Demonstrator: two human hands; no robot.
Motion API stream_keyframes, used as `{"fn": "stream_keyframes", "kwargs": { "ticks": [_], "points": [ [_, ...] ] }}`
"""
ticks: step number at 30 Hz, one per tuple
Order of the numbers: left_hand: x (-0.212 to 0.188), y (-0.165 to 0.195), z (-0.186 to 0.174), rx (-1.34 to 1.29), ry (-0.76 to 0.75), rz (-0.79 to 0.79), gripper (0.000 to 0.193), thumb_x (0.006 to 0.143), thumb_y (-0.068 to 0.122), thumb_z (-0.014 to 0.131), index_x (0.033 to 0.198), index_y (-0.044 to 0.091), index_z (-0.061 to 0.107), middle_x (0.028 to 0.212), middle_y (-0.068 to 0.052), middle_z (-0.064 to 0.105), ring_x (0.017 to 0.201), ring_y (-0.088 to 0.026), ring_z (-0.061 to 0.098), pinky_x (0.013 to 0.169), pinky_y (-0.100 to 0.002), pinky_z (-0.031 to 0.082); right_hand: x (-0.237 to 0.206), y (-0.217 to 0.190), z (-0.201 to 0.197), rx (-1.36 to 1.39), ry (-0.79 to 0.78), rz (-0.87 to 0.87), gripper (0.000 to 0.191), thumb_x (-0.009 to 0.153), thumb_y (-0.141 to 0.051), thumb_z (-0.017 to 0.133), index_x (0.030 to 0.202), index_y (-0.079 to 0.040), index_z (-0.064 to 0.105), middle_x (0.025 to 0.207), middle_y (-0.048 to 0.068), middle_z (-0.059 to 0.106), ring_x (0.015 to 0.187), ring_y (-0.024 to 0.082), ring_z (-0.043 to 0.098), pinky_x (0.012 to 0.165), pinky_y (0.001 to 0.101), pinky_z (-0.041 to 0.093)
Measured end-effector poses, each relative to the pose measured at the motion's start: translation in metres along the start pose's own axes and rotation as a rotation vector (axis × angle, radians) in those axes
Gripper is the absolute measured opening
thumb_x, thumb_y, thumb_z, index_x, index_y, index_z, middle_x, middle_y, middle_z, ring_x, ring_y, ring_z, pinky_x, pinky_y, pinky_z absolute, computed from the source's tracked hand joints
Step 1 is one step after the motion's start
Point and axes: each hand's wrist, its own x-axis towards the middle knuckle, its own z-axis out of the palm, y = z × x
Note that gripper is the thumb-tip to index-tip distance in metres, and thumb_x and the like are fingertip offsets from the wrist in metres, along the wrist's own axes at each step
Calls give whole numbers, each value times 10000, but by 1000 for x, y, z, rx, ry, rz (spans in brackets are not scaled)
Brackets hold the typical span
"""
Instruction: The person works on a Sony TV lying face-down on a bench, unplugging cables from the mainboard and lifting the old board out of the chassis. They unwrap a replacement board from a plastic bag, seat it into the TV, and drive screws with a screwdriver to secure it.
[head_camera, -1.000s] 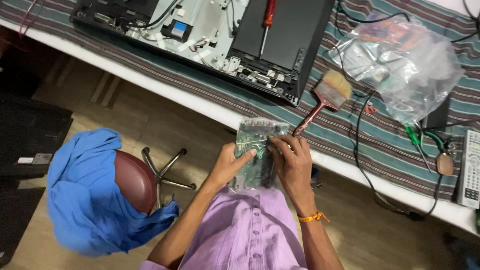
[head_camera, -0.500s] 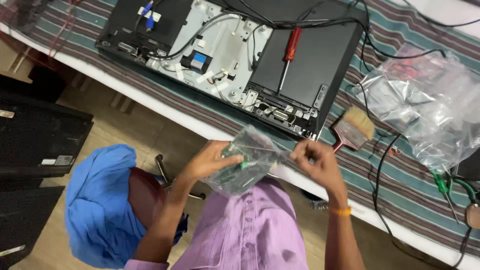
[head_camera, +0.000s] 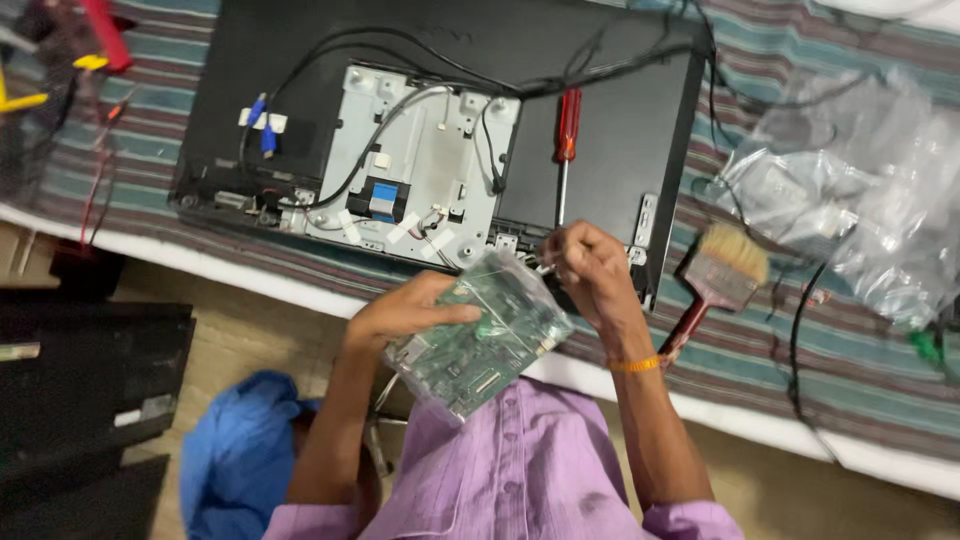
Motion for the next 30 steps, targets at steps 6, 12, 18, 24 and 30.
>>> {"fn": "stream_keyframes", "kwargs": {
  "ticks": [6, 12, 18, 24, 30],
  "points": [
    [33, -2, -49, 406, -359, 139, 417, 931, 377, 717, 1009, -33, 730, 871, -56, 759, 814, -117, 682, 747, -297, 536, 46, 41, 23, 168, 182, 226, 241, 999, -221, 736, 948, -66, 559, 679, -55, 458, 523, 42, 409, 482, 197, 330],
    [9, -1, -129, 173, -201, -113, 406, 875, 374, 759, 1025, -4, 772, 867, -64, 785, 766, -137, 708, 694, -311, 567, 42, 54, 48, 288, 408, -281, 163, 1045, -220, 698, 1013, -114, 578, 744, -54, 509, 606, 69, 448, 632, 284, 398],
    [2, -8, -133, 204, -373, 56, 415, 916, 344, 768, 1129, -12, 754, 974, -80, 790, 887, -123, 689, 774, -307, 560, 17, 60, 51, 595, 382, -450, 179, 1042, -284, 668, 988, -144, 572, 759, -43, 524, 632, 85, 461, 699, 281, 413],
    [30, 7, -88, 340, -461, 122, 419, 930, 391, 726, 1113, 15, 747, 972, -87, 795, 863, -136, 733, 772, -329, 577, 13, 63, 39, 401, 281, -221, 234, 940, -192, 771, 963, -144, 543, 806, -48, 511, 658, 74, 411, 685, 297, 356],
    [51, 10, -30, 781, -513, 32, 476, 916, 469, 712, 981, -2, 749, 788, -149, 741, 681, -187, 667, 666, -372, 522, -13, 42, 11, 183, -97, -9, 294, 981, -286, 747, 883, -105, 537, 713, -6, 480, 647, 134, 424, 633, 328, 381]
  ]
}}
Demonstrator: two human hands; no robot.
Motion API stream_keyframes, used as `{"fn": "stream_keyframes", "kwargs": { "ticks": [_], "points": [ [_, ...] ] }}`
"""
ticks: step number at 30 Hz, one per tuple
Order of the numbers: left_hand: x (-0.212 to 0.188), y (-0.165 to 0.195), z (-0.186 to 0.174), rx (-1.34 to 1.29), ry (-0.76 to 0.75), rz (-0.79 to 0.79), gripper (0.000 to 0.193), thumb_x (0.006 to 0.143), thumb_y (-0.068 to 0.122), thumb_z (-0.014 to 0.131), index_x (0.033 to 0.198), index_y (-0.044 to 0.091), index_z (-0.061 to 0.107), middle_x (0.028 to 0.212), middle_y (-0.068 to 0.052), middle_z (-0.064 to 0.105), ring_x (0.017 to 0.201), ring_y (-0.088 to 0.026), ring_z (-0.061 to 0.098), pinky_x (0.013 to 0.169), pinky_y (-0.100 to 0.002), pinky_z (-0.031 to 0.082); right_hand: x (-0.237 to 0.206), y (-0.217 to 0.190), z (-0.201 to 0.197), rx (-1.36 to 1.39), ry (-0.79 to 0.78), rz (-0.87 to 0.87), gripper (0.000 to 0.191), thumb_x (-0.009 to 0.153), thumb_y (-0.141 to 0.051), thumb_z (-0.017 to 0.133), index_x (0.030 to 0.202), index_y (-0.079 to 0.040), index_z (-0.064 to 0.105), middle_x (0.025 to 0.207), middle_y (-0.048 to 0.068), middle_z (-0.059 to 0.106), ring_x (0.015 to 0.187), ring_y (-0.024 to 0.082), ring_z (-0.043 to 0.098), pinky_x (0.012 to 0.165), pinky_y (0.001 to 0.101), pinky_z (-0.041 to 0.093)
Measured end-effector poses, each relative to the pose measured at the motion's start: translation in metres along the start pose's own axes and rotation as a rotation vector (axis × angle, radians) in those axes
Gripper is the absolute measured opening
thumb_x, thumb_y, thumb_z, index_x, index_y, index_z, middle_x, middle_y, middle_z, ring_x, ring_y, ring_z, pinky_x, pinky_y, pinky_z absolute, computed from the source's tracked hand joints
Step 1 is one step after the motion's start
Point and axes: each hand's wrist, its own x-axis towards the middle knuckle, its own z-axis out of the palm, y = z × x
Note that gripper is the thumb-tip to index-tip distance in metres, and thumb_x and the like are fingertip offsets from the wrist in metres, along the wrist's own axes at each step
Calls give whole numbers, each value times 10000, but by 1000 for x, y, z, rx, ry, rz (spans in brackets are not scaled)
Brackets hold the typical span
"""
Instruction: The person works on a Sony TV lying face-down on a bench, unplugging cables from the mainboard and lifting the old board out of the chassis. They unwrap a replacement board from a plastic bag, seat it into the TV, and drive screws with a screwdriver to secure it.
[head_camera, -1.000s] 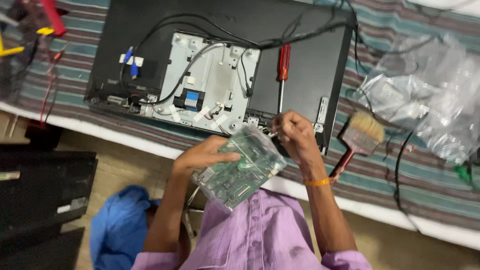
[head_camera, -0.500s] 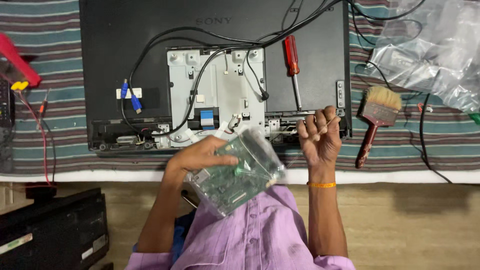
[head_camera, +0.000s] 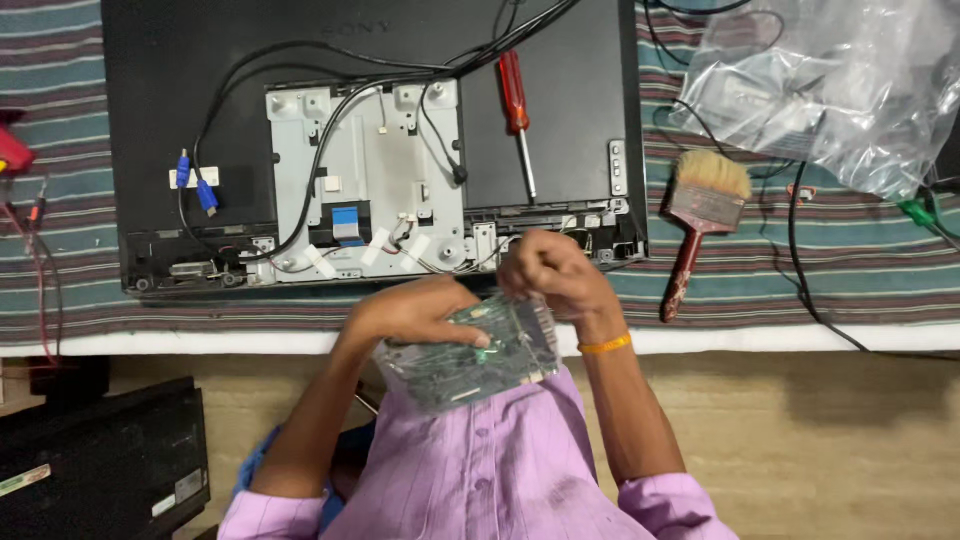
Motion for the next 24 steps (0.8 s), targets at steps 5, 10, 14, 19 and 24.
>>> {"fn": "stream_keyframes", "kwargs": {
  "ticks": [5, 10, 14, 19, 24],
  "points": [
    [-17, -17, 10, -300, 187, -278, 489, 873, 475, 721, 1047, 20, 760, 894, -78, 782, 806, -141, 681, 714, -348, 554, -65, -31, -15, 10, 165, -317, 244, 1013, -175, 730, 875, -128, 535, 702, -14, 475, 636, 124, 419, 656, 326, 395],
    [-35, -46, 25, -622, 769, -222, 462, 910, 388, 721, 1148, -8, 704, 1032, -58, 740, 921, -140, 662, 811, -325, 539, -139, -59, -49, -296, 1076, -365, 84, 1003, -121, 660, 929, -116, 622, 747, -23, 582, 640, 89, 517, 609, 261, 433],
    [-34, -58, 46, -861, 871, -154, 379, 939, 306, 738, 1124, -24, 709, 1019, -63, 740, 893, -141, 662, 788, -322, 536, -180, -69, -91, -869, 1382, -305, 135, 1030, -158, 729, 984, -47, 668, 814, -35, 623, 694, 47, 539, 595, 221, 408],
    [-21, -56, 70, -780, 843, -154, 336, 968, 271, 735, 1101, -37, 732, 1018, -66, 745, 895, -123, 651, 805, -305, 533, -213, -85, -122, -1416, 1494, -201, 227, 1059, -222, 697, 1050, 2, 732, 835, -14, 696, 665, 63, 606, 591, 220, 457],
    [-2, -44, 79, -964, 955, -45, 329, 959, 242, 736, 1176, 0, 690, 1096, -51, 734, 957, -124, 663, 858, -312, 537, -227, -99, -98, -1112, 1642, -473, 255, 1102, -258, 609, 1048, -43, 736, 876, -5, 670, 650, 40, 579, 552, 213, 431]
  ]
}}
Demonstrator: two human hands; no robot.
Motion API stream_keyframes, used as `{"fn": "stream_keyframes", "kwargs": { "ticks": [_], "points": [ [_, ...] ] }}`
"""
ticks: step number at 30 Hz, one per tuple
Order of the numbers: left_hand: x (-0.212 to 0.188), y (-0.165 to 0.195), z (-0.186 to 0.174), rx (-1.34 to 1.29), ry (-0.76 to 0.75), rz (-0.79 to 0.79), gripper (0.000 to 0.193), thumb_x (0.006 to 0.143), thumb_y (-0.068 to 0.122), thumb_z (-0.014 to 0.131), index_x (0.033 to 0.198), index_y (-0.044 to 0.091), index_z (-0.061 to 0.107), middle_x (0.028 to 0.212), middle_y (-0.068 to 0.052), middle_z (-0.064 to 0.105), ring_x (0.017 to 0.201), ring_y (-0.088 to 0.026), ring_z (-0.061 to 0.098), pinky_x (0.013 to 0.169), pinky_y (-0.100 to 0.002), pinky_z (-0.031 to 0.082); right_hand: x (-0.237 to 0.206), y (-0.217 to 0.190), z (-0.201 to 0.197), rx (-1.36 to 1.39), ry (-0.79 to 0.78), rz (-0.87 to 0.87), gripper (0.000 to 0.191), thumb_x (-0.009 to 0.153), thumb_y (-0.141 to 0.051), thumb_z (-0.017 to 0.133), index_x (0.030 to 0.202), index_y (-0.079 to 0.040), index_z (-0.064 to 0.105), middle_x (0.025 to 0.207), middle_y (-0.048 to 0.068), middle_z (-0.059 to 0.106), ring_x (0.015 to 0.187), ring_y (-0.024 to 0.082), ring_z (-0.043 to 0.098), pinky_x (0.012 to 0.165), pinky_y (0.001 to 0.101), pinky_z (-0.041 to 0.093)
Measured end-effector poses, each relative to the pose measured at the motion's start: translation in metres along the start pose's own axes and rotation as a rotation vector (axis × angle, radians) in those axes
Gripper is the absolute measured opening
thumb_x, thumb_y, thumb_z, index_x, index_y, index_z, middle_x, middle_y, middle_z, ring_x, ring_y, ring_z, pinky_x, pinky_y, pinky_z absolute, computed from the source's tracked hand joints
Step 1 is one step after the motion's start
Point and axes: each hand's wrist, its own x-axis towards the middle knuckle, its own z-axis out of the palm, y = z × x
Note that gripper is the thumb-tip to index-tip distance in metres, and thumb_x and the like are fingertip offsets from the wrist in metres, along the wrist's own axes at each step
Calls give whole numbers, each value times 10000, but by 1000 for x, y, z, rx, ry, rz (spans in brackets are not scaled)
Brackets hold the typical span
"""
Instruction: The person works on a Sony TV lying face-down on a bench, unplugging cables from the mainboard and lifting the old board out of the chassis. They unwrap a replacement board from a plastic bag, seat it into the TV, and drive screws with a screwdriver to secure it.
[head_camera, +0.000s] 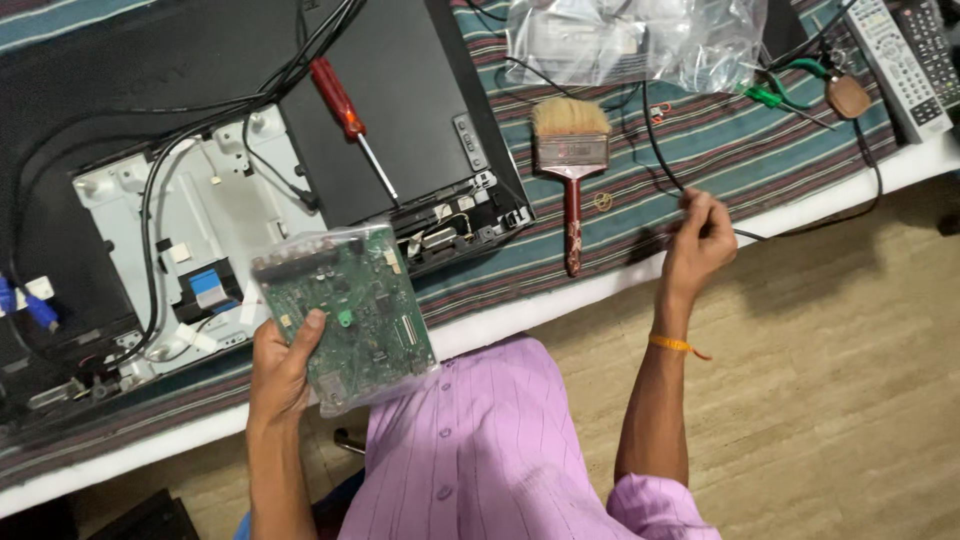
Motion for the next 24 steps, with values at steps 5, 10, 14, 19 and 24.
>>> {"fn": "stream_keyframes", "kwargs": {
  "ticks": [5, 10, 14, 19, 24],
  "points": [
    [14, -8, 21, -134, -38, 71, 352, 968, 237, 756, 1228, 15, 675, 1177, -40, 722, 1068, -126, 652, 980, -315, 503, -66, -31, 28, 220, -529, 168, 229, 1061, -196, 621, 1179, -18, 701, 966, 75, 710, 712, 78, 616, 586, 218, 490],
    [19, -18, 45, -219, -142, -6, 351, 927, 214, 783, 1199, 21, 677, 1174, -44, 729, 1077, -140, 667, 973, -335, 516, -144, -55, 71, 331, -1248, 145, 529, 1059, -356, 598, 1469, -31, 524, 1148, 57, 631, 966, 111, 625, 848, 285, 534],
    [15, -14, 53, -202, -197, -9, 364, 951, 181, 767, 1250, -1, 666, 1202, -78, 719, 1098, -158, 652, 991, -340, 498, -156, -71, 91, 442, -1307, 329, 471, 1083, -384, 595, 1372, -15, 641, 1064, 42, 640, 950, 101, 576, 819, 273, 493],
    [12, -15, 52, -219, -90, 44, 408, 968, 213, 734, 1305, 18, 613, 1263, -81, 698, 1171, -169, 636, 1054, -341, 479, -161, -86, 94, 516, -1225, 225, 539, 1037, -433, 647, 1374, -20, 566, 1176, 18, 626, 1086, 91, 570, 933, 278, 493],
    [2, -29, 41, -458, -123, 86, 435, 985, 254, 739, 1322, 21, 592, 1286, -67, 670, 1219, -204, 616, 1093, -391, 470, -169, -85, 96, 600, -1294, 3, 623, 1043, -561, 497, 1387, -53, 608, 1224, -34, 619, 1188, 64, 569, 1031, 254, 480]
  ]
}}
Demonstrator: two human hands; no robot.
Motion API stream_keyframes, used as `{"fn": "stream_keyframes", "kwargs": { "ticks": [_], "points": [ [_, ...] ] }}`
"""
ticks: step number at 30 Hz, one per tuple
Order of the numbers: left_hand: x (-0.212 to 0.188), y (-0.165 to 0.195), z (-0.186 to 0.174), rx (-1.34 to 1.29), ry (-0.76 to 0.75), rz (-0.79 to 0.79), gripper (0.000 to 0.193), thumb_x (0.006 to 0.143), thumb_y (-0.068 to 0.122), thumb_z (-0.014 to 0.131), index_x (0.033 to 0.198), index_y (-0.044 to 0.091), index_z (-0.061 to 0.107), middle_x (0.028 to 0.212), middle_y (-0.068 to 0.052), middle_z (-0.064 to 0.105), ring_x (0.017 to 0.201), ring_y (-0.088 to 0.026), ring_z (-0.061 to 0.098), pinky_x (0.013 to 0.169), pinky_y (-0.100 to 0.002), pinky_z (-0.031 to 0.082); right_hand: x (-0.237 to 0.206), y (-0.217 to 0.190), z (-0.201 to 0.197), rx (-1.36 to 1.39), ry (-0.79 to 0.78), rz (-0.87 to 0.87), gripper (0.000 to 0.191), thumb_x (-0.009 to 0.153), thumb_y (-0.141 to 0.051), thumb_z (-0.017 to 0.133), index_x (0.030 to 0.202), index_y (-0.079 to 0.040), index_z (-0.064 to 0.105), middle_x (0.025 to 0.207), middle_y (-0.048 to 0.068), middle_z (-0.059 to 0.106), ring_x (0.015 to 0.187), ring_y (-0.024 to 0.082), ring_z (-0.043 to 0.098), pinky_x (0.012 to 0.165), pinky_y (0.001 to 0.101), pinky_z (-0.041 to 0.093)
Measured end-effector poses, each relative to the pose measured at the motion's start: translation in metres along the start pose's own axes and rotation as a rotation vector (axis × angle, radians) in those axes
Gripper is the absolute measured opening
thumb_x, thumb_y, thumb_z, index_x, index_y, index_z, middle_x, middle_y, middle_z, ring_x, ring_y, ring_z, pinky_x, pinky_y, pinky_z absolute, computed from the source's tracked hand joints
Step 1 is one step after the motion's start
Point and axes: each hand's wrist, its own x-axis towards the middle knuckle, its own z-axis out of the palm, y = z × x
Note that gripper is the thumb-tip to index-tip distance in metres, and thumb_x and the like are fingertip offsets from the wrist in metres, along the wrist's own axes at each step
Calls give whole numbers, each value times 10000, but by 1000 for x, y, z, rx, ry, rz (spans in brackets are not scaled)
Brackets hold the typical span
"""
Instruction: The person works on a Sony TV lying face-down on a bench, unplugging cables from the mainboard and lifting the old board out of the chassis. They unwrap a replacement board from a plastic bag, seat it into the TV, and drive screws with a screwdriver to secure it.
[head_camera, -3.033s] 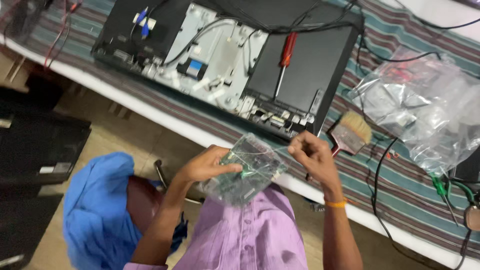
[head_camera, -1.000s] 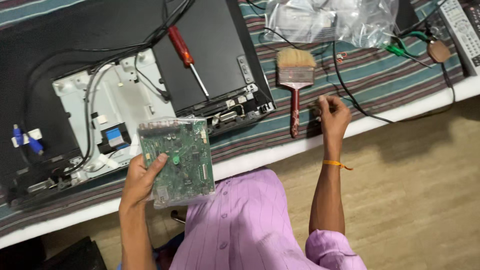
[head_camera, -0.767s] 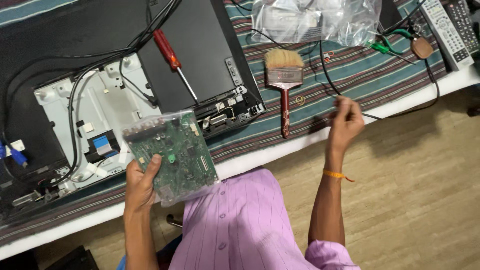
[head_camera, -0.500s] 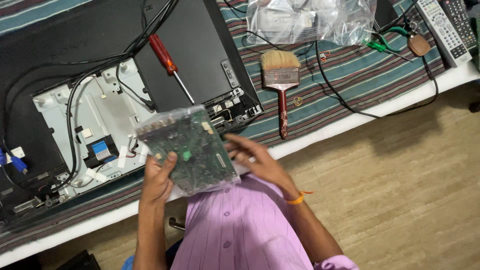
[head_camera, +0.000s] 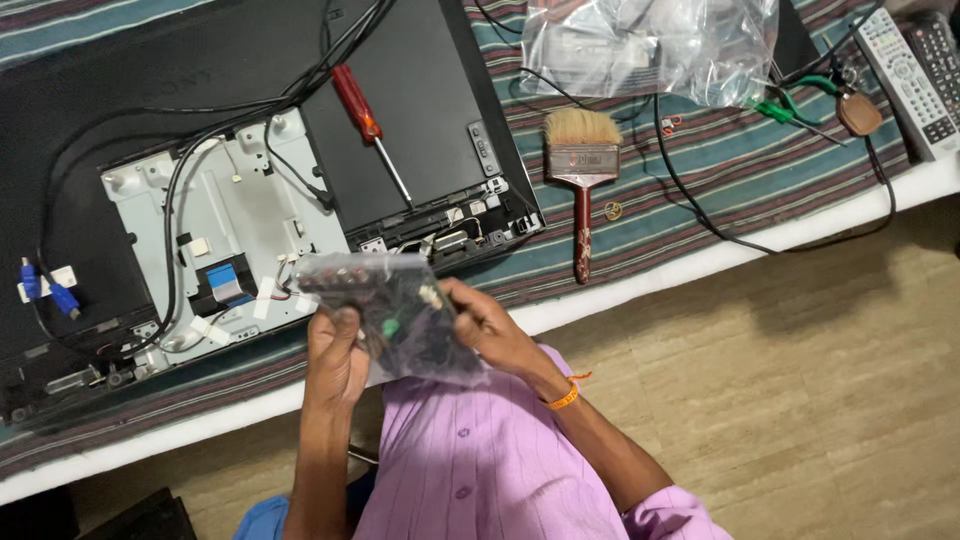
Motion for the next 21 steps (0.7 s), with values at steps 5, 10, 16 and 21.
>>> {"fn": "stream_keyframes", "kwargs": {
  "ticks": [5, 10, 16, 21],
  "points": [
    [-7, -2, -13, -4, -59, -11, 455, 986, 301, 706, 1339, 36, 593, 1327, -67, 653, 1257, -205, 598, 1129, -387, 450, 3, 10, 4, 209, -79, 340, 405, 1043, -312, 604, 1309, -18, 683, 1019, 9, 696, 822, 66, 570, 706, 245, 469],
    [-9, -9, -9, -42, -46, -117, 431, 993, 279, 695, 1331, 34, 589, 1326, -75, 648, 1247, -206, 590, 1101, -399, 457, 7, -1, 11, 83, -7, 61, 192, 1038, -85, 647, 1188, 25, 694, 1068, 27, 695, 968, 82, 614, 852, 262, 524],
    [-7, 12, -16, 126, -17, -76, 393, 993, 270, 705, 1275, 2, 651, 1199, -90, 711, 1095, -182, 659, 987, -373, 521, 13, -41, -12, -327, 399, -3, 162, 1040, -135, 623, 1010, 0, 707, 784, -29, 576, 674, 49, 488, 571, 235, 397],
    [-9, 42, -25, 584, -117, -153, 387, 928, 263, 749, 1186, -26, 748, 1052, -91, 778, 940, -145, 688, 854, -328, 552, 12, -71, -30, -414, 581, -197, 175, 1081, -156, 634, 989, -13, 674, 860, -5, 575, 737, 49, 483, 644, 226, 389]
  ]
}}
